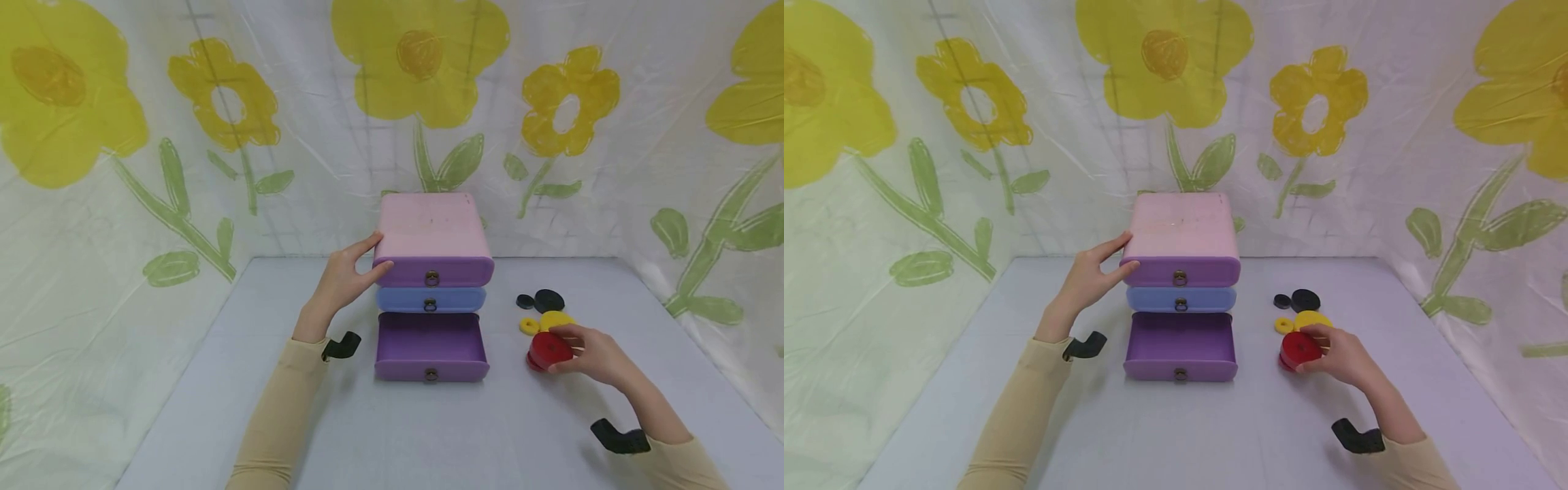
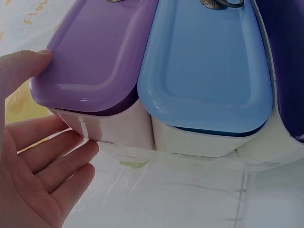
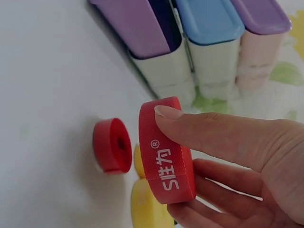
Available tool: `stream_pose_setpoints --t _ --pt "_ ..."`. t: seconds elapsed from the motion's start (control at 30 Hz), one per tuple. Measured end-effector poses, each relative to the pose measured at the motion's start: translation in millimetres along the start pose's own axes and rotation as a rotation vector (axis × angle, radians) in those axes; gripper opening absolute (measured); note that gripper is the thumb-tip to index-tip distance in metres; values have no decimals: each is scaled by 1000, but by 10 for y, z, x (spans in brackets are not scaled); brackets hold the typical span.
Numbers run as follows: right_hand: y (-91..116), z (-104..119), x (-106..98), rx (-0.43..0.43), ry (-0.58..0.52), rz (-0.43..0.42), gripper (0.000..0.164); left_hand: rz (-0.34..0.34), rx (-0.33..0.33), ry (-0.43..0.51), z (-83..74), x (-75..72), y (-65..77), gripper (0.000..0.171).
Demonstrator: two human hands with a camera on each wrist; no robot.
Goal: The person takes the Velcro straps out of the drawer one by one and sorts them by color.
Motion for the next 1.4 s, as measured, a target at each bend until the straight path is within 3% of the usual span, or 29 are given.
stream_pose_setpoints --t 0.73,1.4 --pt "47 -481 -13 114 11 27 82 0 8 12 9 8 -3 65" --pt "79 -680 -41 128 -6 21 84 1 9 13 13 19 -4 65"
Point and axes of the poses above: each hand's wrist, its own y-axis away from the middle knuckle, its own x-axis out of the palm, z = x × y, the point moved 10 cm from there along -y, towards the middle knuckle, and after that the axes turned 6 degrees about x, right-handed, at the moved point
